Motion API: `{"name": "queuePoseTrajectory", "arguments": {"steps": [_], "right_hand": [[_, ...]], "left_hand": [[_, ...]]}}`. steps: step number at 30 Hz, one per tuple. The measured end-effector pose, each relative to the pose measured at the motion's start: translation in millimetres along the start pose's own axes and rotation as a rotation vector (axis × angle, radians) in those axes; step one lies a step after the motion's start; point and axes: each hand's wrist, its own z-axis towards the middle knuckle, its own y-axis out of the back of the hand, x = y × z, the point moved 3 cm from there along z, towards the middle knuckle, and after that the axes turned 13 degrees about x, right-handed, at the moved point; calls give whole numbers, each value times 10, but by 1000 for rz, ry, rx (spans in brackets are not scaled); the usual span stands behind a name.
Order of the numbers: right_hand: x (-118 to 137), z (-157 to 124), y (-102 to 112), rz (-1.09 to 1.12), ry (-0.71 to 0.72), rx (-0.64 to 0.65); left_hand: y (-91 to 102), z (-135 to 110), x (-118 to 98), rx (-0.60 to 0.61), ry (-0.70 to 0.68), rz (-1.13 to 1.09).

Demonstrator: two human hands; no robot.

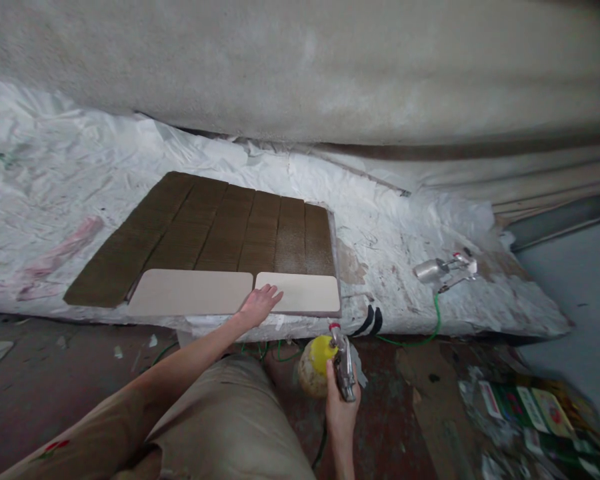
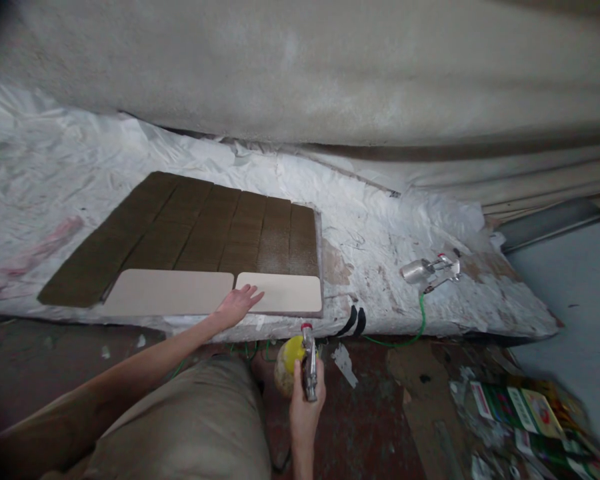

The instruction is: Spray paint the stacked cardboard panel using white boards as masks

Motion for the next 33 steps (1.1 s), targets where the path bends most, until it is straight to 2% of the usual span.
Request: {"name": "queuePoseTrajectory", "arguments": {"steps": [3, 8, 13, 20, 33], "right_hand": [[-12, 18, 57, -7, 20, -44], [-26, -4, 119, -8, 6, -43], [-30, -87, 230, 34, -63, -18], [11, -121, 495, 47, -176, -39], [114, -60, 677, -28, -145, -85]], "left_hand": [[7, 0, -8, 1, 2, 20], [34, -11, -21, 3, 10, 36], [34, -16, -16, 0, 7, 41], [-4, 1, -10, -18, 1, 29], [57, -18, -17, 3, 7, -14]]}}
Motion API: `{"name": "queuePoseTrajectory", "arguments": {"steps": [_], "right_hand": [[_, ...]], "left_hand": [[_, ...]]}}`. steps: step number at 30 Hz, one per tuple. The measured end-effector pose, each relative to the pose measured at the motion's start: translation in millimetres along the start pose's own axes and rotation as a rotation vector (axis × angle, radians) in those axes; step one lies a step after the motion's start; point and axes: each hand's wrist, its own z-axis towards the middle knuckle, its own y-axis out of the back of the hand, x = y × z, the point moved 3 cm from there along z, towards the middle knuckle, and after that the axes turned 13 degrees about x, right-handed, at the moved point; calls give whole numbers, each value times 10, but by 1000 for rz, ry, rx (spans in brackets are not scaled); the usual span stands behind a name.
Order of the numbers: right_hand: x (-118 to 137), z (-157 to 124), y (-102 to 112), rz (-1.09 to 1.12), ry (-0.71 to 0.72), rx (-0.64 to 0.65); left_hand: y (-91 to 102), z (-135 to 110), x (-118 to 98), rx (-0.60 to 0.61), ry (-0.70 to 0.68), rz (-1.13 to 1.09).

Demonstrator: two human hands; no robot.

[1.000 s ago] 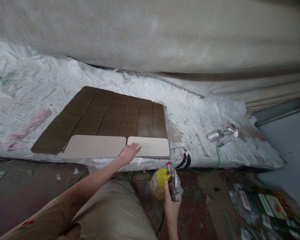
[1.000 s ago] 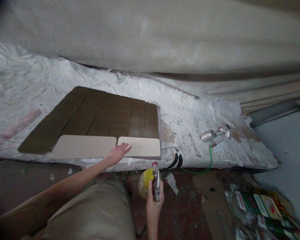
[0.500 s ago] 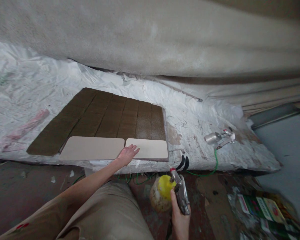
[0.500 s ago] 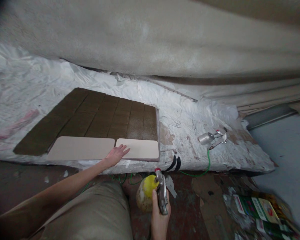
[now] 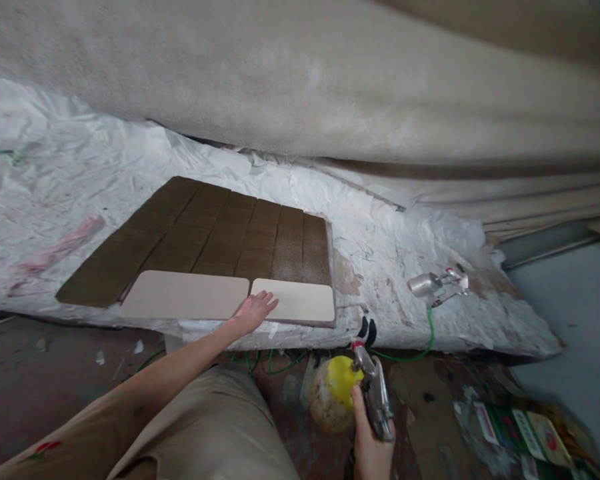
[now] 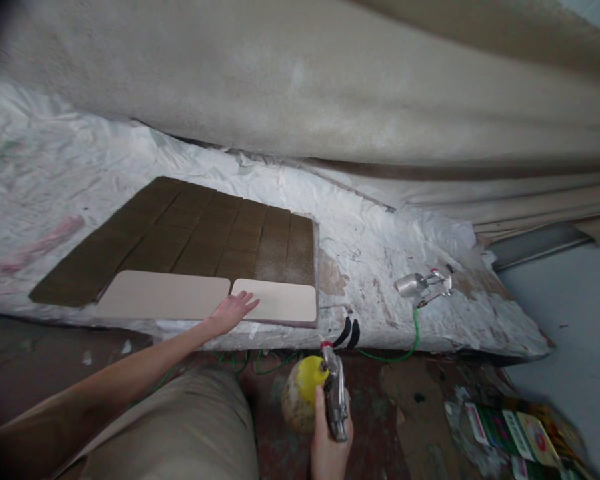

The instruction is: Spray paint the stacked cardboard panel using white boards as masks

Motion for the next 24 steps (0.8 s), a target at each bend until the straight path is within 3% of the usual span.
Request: {"name": "queuePoseTrajectory", "arguments": {"steps": [9, 15, 24], "right_hand": [[-35, -53, -15, -4, 51, 9], [-124, -71, 2, 3, 5, -10], [-32, -133, 4, -1, -58, -1]], "left_hand": [[19, 1, -8, 13, 7, 19], [-3, 4, -2, 7, 4, 25], [-65, 38, 16, 1, 7, 32]]}}
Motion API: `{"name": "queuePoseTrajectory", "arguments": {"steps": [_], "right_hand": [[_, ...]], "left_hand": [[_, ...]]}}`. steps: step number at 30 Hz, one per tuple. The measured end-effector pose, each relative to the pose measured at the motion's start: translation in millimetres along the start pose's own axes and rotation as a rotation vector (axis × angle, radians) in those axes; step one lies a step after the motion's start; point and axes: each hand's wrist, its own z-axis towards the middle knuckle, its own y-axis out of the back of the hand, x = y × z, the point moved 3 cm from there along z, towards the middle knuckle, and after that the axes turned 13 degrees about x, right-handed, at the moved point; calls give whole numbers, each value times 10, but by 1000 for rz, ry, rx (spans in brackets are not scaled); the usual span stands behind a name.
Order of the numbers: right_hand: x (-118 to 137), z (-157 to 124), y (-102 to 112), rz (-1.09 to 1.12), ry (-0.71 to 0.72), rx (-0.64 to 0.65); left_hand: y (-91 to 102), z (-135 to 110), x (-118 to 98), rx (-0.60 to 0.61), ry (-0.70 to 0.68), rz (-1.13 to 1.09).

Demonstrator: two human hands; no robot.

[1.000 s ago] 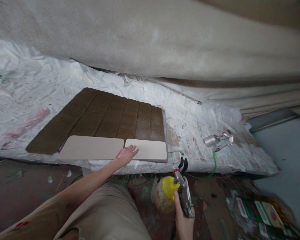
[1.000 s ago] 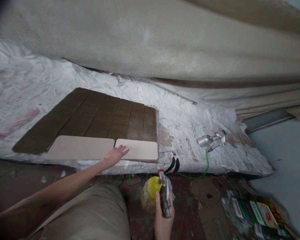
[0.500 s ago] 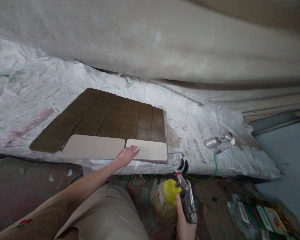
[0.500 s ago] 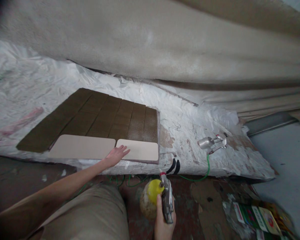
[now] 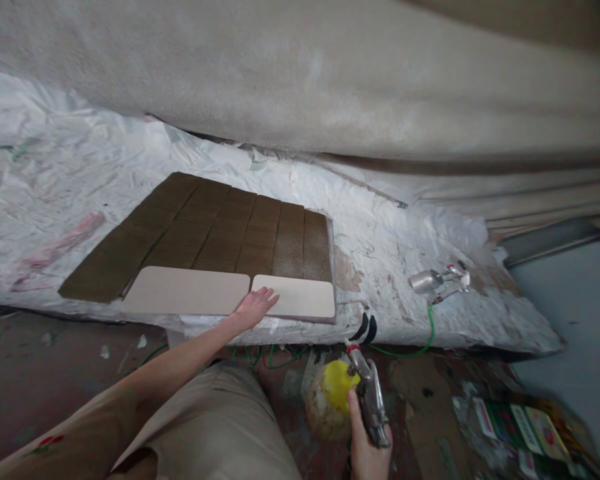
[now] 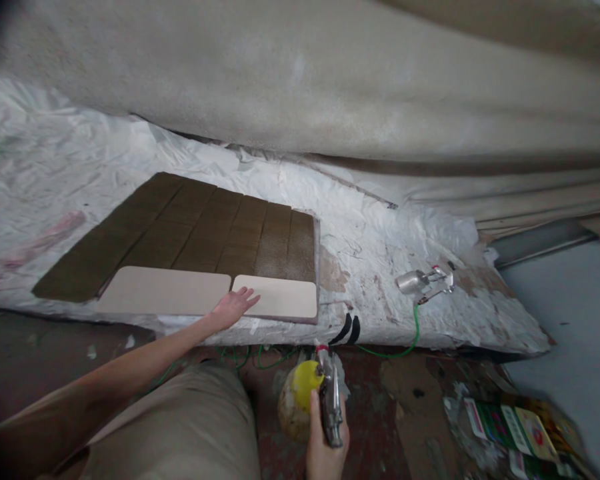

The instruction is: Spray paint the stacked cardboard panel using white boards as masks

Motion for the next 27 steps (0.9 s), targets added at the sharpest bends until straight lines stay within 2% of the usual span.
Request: {"name": "queuePoseTrajectory", "arguments": {"steps": [5, 11, 14, 21, 27], "right_hand": [[110, -41, -35, 14, 27, 14], [104, -78, -151, -18, 74, 146], [85, -88, -175, 4, 55, 168], [20, -66, -87, -25, 46, 79], [8, -79, 48, -68, 30, -52]], "left_hand": [[0, -3, 2, -16, -2, 4], [23, -20, -1, -8, -12, -35], [14, -18, 5, -2, -10, -42], [-65, 19, 24, -16, -10, -47], [-32, 5, 14, -30, -9, 12]]}}
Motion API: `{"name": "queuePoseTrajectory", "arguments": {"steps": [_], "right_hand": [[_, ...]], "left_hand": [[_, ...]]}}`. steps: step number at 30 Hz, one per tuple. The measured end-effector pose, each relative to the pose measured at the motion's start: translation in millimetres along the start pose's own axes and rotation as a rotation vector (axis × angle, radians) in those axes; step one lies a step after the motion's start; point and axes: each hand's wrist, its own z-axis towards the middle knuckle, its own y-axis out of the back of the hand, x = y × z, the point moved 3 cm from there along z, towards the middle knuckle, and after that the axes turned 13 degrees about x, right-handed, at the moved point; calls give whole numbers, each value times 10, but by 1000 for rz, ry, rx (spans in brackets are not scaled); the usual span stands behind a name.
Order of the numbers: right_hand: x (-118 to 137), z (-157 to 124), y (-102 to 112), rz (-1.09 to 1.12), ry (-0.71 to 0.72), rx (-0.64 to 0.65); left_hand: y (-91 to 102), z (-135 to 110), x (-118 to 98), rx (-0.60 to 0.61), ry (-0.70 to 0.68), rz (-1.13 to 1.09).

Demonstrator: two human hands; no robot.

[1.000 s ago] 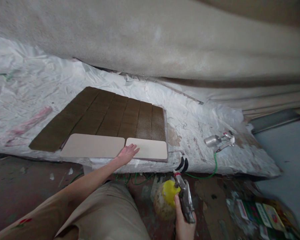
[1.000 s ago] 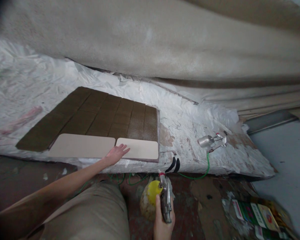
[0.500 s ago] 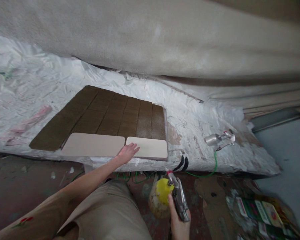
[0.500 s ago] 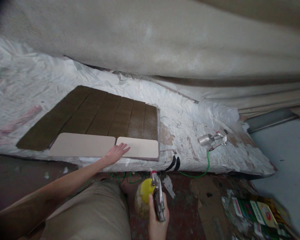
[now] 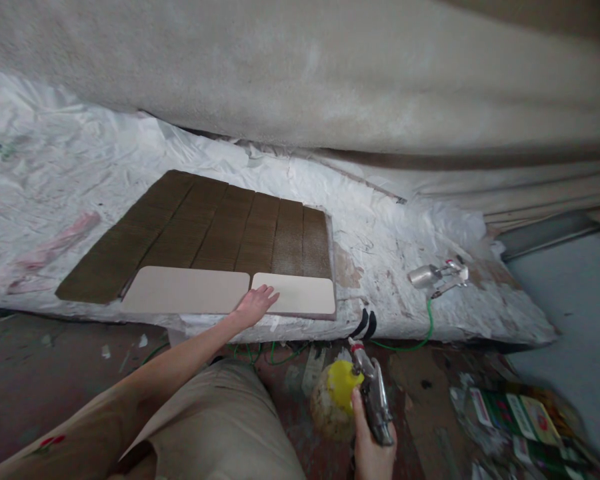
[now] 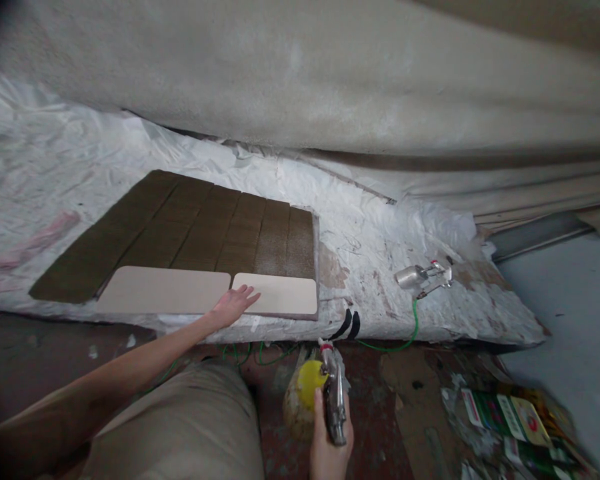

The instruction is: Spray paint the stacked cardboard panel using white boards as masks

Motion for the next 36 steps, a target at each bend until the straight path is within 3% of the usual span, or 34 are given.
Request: {"name": "queuePoseTrajectory", "arguments": {"steps": [3, 10, 15, 20, 27, 36], "right_hand": [[11, -26, 18, -4, -34, -4], [116, -106, -40, 21, -27, 152], [41, -118, -4, 5, -136, 59], [-14, -103, 34, -50, -94, -6], [152, -103, -94, 34, -53, 78], [362, 49, -218, 36, 14, 8]], "left_hand": [[17, -2, -2, 8, -4, -8], [59, -10, -10, 38, -6, -65], [103, -38, -24, 27, -18, -52], [77, -27, -21, 3, -25, -36], [73, -16, -41, 0, -24, -50], [87, -17, -52, 0, -30, -49]]}}
